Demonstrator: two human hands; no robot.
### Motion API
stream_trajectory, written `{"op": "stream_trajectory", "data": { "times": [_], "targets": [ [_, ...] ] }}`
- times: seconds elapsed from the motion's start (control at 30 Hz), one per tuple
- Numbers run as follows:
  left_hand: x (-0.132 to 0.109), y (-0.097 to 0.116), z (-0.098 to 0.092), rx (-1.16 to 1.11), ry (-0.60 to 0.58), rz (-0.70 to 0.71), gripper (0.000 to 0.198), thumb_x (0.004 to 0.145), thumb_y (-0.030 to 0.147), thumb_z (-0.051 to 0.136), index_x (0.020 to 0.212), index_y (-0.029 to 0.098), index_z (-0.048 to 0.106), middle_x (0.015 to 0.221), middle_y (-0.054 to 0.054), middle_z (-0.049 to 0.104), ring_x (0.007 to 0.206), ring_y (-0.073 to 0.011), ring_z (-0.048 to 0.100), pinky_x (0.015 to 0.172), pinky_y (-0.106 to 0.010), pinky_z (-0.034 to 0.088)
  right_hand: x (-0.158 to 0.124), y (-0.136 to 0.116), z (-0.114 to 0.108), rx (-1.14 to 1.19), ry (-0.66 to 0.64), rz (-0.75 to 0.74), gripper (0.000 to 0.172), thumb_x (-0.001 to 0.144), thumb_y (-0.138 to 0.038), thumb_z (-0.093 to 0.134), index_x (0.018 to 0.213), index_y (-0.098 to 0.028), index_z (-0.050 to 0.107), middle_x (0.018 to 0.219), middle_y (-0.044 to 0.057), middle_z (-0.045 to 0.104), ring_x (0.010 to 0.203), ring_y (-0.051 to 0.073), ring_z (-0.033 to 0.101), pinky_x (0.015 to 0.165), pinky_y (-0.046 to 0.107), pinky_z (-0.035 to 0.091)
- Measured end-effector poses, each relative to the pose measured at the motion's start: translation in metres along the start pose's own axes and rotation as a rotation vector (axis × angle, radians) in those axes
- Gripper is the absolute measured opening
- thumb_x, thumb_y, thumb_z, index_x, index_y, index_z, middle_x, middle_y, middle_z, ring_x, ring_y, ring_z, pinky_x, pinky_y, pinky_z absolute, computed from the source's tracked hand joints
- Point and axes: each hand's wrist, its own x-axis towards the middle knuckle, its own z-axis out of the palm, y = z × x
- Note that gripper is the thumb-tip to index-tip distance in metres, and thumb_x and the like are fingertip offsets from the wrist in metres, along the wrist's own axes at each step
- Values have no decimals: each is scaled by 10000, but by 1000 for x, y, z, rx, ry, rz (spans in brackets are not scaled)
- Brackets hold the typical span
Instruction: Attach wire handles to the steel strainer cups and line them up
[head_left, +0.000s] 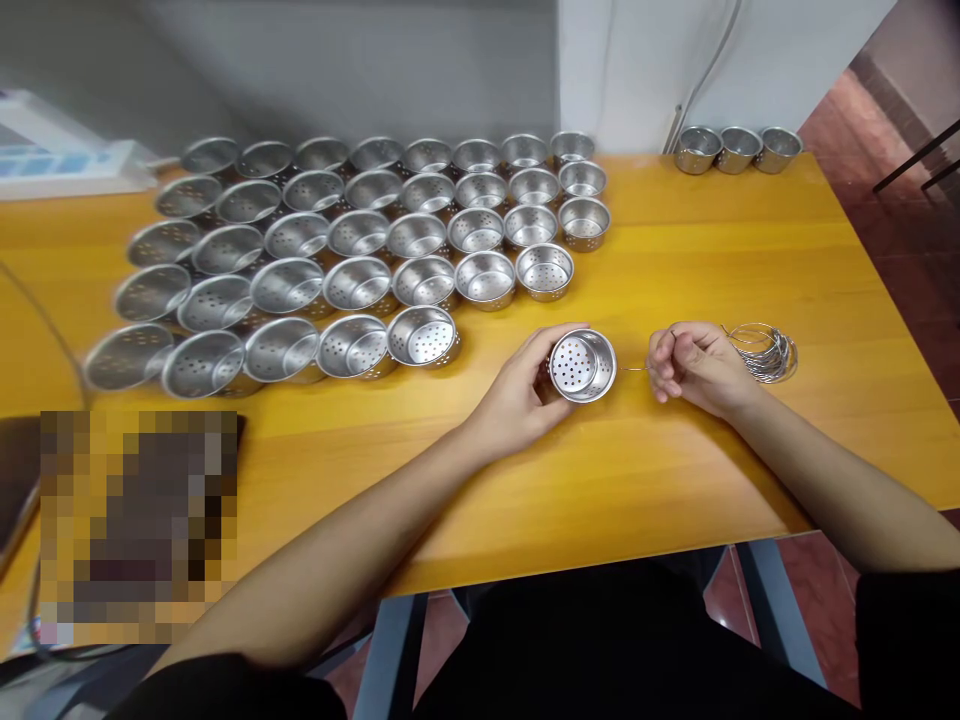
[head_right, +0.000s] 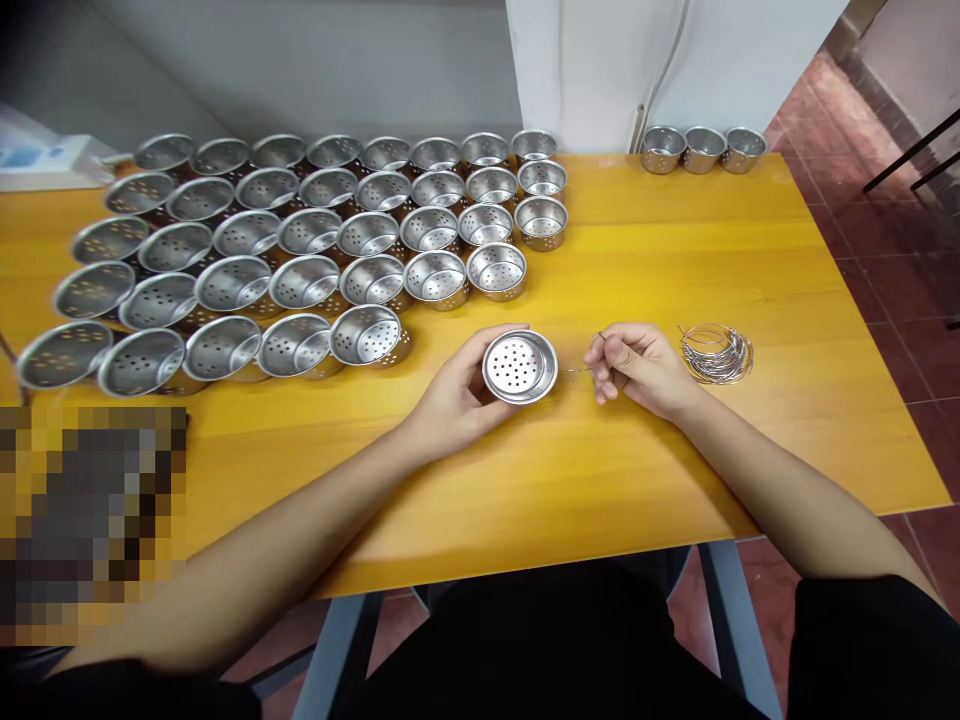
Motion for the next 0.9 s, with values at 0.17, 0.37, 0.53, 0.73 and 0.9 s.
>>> {"op": "stream_trajectory", "data": {
  "times": [0.17,0.37,0.53,0.73,0.9],
  "targets": [
    [0,1,-1,9,-8,15,743,963,316,859,1652,279,585,1650,-161,696,1535,-375,699,1351,-638,558,1,2,2,9,-30,-27,485,956,-643,975,837,-201,814,704,-4,668,529,89,541,525,251,610],
    [-1,1,-1,-2,-12,-11,803,954,317,878,1684,271,548,1683,-170,672,1562,-371,683,1374,-634,539,0,0,2,10,-59,-19,521,962,-652,964,797,-187,800,741,19,705,527,86,553,524,250,623],
    [0,2,-4,73,-36,38,823,926,288,864,1686,276,549,1652,-164,680,1532,-374,684,1369,-631,531,-1,-2,5,3,-71,-26,564,981,-679,935,775,-186,755,823,62,789,564,104,608,601,290,672],
    [0,9,-6,190,-139,73,820,886,158,758,1673,311,586,1562,-133,660,1486,-349,662,1325,-591,562,-4,-2,6,-28,-134,-69,486,1076,-594,860,811,-191,802,814,49,740,643,145,692,651,302,627],
    [-1,12,-5,198,-177,57,841,860,151,753,1665,316,572,1508,-129,645,1449,-348,664,1302,-589,575,-10,-8,12,-166,-232,-63,468,1157,-562,745,882,-194,840,848,48,729,670,155,710,661,308,518]
  ]
}}
